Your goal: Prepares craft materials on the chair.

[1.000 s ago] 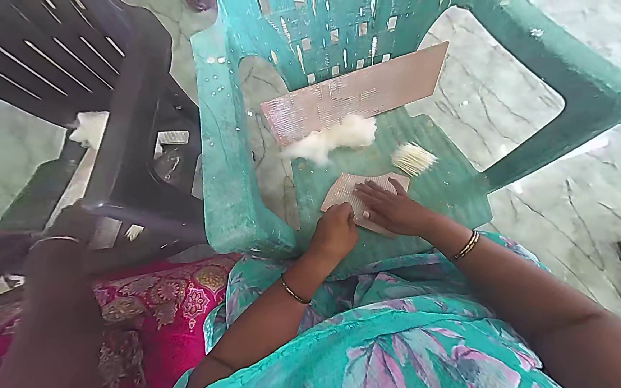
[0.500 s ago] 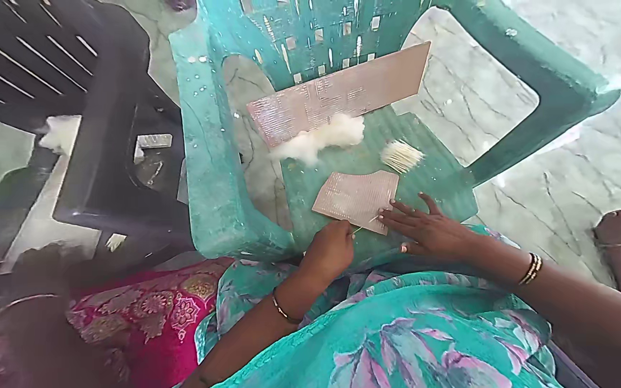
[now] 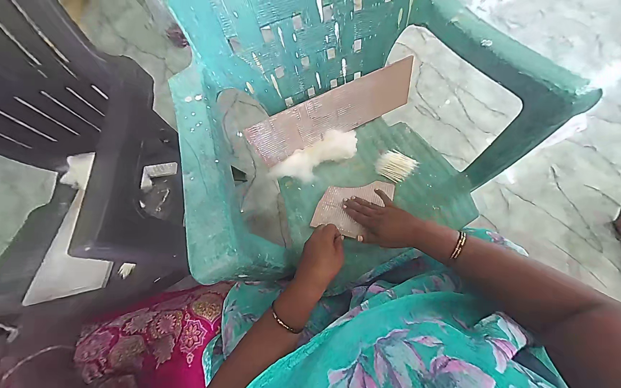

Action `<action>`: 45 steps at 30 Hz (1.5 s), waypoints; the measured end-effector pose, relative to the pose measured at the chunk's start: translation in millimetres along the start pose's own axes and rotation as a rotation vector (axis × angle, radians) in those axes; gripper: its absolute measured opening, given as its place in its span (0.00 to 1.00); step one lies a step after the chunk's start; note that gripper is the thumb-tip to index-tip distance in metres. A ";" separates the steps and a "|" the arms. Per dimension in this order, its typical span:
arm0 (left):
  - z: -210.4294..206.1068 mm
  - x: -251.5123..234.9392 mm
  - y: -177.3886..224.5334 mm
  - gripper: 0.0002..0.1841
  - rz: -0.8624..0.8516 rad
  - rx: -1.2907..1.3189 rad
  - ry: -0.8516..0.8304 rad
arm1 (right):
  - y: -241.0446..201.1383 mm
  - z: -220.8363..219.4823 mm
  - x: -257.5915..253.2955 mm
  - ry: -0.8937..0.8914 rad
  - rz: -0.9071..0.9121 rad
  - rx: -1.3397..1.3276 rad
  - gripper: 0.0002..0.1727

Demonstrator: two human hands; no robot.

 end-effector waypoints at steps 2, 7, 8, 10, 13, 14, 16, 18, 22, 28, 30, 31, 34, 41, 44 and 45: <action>-2.0 4.0 2.1 0.15 -0.015 -0.004 -0.034 | -2.0 -2.9 17.2 -0.038 0.015 0.001 0.42; -14.9 16.4 13.5 0.16 -0.060 0.004 -0.154 | -6.1 -5.4 70.2 -0.137 0.023 -0.061 0.42; -16.5 18.0 15.0 0.16 -0.061 0.006 -0.174 | -6.4 -4.0 77.2 -0.140 0.031 -0.071 0.42; -14.1 18.2 16.0 0.16 -0.065 0.020 -0.157 | -2.3 4.1 84.8 -0.102 0.031 -0.085 0.41; -2.3 13.3 10.2 0.15 -0.061 0.060 -0.028 | 16.6 23.4 81.5 0.101 -0.034 -0.047 0.41; 1.5 10.7 6.9 0.15 -0.049 0.064 0.007 | 22.7 29.9 76.3 0.194 -0.050 -0.013 0.41; 6.5 5.8 0.8 0.14 -0.027 0.052 0.049 | 31.3 36.8 60.9 0.304 -0.075 0.016 0.40; 7.4 2.2 -2.2 0.14 -0.006 0.033 0.048 | 31.9 35.9 40.8 0.272 -0.100 0.011 0.39; 1.8 -1.2 -3.3 0.14 0.038 -0.019 -0.002 | 16.1 19.0 2.7 0.140 -0.045 0.012 0.39; -1.4 0.5 -1.2 0.14 0.018 -0.036 -0.012 | 3.4 0.3 5.2 -0.009 -0.012 0.012 0.42; -4.2 4.8 1.4 0.14 -0.007 -0.017 -0.020 | 2.2 -0.7 26.0 -0.043 -0.010 0.013 0.42; -6.1 6.8 3.5 0.15 -0.029 -0.013 -0.024 | 2.4 -1.5 37.7 -0.048 -0.002 0.012 0.42; -11.9 12.0 10.3 0.15 -0.074 -0.023 -0.044 | 0.1 -2.1 69.3 -0.096 -0.006 0.003 0.42; -11.1 18.2 13.3 0.15 -0.111 -0.014 0.036 | 3.9 27.2 110.5 0.481 0.045 -0.049 0.21; -10.0 24.5 17.2 0.14 -0.177 -0.002 0.127 | 8.1 35.5 112.8 0.669 -0.036 -0.041 0.14; -9.8 27.7 19.4 0.14 -0.211 -0.004 0.162 | 7.2 36.7 110.8 0.697 -0.049 -0.040 0.14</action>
Point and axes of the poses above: each hand's wrist, its own x-axis away from the middle knuckle, its own z-axis out of the back of the hand, y = z × x, the point moved 7 cm from there along -x, towards the middle knuckle, and after that the axes turned 6 degrees about y, right-handed, at the moved point
